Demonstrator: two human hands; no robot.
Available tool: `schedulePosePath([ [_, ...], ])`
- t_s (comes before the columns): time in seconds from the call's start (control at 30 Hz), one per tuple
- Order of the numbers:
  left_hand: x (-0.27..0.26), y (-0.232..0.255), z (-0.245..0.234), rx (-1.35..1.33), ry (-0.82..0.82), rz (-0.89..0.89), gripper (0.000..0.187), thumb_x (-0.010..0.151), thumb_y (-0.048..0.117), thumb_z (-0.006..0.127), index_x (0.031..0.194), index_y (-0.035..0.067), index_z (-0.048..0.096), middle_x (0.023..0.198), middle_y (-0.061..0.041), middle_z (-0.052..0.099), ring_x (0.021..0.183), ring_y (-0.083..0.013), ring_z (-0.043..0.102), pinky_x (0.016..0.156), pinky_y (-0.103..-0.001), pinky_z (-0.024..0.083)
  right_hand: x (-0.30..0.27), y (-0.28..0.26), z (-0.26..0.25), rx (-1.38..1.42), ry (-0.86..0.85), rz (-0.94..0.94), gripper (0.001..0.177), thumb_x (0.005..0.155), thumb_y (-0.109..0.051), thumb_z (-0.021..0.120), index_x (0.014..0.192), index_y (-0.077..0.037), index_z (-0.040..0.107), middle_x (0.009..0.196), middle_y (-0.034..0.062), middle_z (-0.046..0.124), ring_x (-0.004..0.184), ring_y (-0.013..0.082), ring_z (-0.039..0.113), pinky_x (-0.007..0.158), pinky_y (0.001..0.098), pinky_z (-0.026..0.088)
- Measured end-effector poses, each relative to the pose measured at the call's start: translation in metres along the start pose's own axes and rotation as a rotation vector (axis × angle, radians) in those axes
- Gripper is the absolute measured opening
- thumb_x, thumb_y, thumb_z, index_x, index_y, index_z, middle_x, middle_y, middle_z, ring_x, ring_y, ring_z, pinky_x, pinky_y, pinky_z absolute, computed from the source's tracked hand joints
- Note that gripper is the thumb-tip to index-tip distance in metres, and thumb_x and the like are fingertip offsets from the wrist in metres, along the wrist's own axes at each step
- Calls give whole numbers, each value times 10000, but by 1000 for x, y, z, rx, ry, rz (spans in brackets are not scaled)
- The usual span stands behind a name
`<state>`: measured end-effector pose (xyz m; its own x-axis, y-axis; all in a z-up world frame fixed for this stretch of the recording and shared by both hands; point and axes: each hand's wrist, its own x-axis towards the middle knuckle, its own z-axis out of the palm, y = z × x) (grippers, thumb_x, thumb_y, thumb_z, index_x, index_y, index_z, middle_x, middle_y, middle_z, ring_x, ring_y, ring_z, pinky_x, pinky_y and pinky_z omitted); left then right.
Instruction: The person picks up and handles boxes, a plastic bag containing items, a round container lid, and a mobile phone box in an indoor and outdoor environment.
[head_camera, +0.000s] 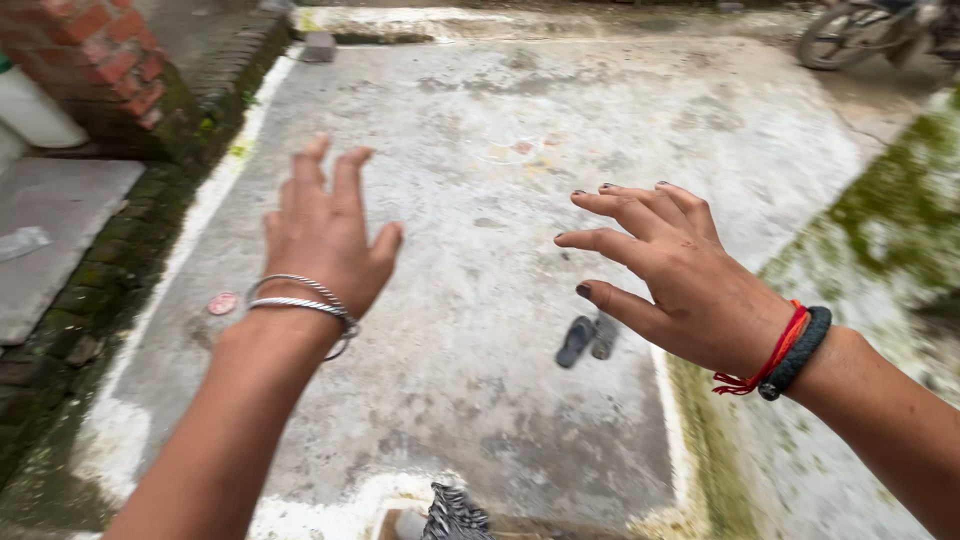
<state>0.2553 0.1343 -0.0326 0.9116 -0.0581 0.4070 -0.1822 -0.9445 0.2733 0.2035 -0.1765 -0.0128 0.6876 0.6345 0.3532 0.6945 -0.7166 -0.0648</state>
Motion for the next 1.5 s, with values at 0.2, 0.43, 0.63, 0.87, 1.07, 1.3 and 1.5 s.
schedulePosePath([
  [0.2, 42, -67, 6, -68, 22, 69, 749, 836, 279, 745, 1484, 113, 407, 1474, -218, 410, 1329, -383, 463, 1149, -528, 291, 77, -1, 42, 132, -26, 60, 425, 926, -342, 645, 1328, -205, 634, 1548, 126, 433, 1446, 400, 263, 1120, 570, 186],
  [0.43, 90, -152, -12, 115, -214, -122, 799, 892, 338, 677, 1555, 152, 273, 1205, -156, 646, 1251, -299, 552, 1216, -550, 163, 162, -14, 89, 196, -7, 47, 418, 934, -327, 635, 1336, -210, 626, 1550, 106, 441, 1458, 344, 303, 1145, 550, 203],
  [0.63, 116, -206, -15, 128, -167, -112, 821, 868, 347, 699, 1532, 130, 268, 1217, -172, 642, 1230, -319, 556, 1151, -585, 193, 221, -13, 117, 198, -21, 14, 414, 919, -314, 638, 1323, -226, 629, 1537, 88, 454, 1447, 326, 315, 1123, 538, 224],
  [0.87, 148, -243, 2, 156, -144, -129, 845, 885, 351, 687, 1564, 144, 229, 1235, -151, 635, 1224, -303, 565, 1146, -591, 229, 293, -5, 169, 258, 0, -37, 378, 899, -280, 650, 1275, -240, 661, 1524, 45, 479, 1452, 304, 322, 1118, 533, 245],
  [1.07, 196, -298, 49, 176, -96, -146, 816, 907, 334, 667, 1565, 140, 226, 1199, -146, 610, 1229, -299, 548, 1137, -566, 252, 355, 14, 240, 334, 72, -115, 376, 892, -240, 665, 1268, -235, 670, 1498, 19, 522, 1437, 281, 377, 1125, 528, 278],
  [1.3, 280, -339, 163, 141, 93, -93, 818, 879, 322, 690, 1551, 158, 254, 1315, -136, 514, 1273, -296, 488, 1096, -549, 271, 426, 64, 324, 378, 116, -137, 368, 899, -211, 665, 1265, -231, 691, 1500, 13, 539, 1427, 286, 405, 1130, 523, 291],
  [1.5, 323, -364, 234, 54, 62, -115, 847, 859, 306, 720, 1557, 159, 264, 1386, -138, 477, 1294, -296, 469, 1076, -544, 279, 478, 85, 368, 355, 82, -188, 368, 916, -222, 687, 1283, -196, 672, 1489, 86, 537, 1416, 315, 411, 1144, 515, 296],
])
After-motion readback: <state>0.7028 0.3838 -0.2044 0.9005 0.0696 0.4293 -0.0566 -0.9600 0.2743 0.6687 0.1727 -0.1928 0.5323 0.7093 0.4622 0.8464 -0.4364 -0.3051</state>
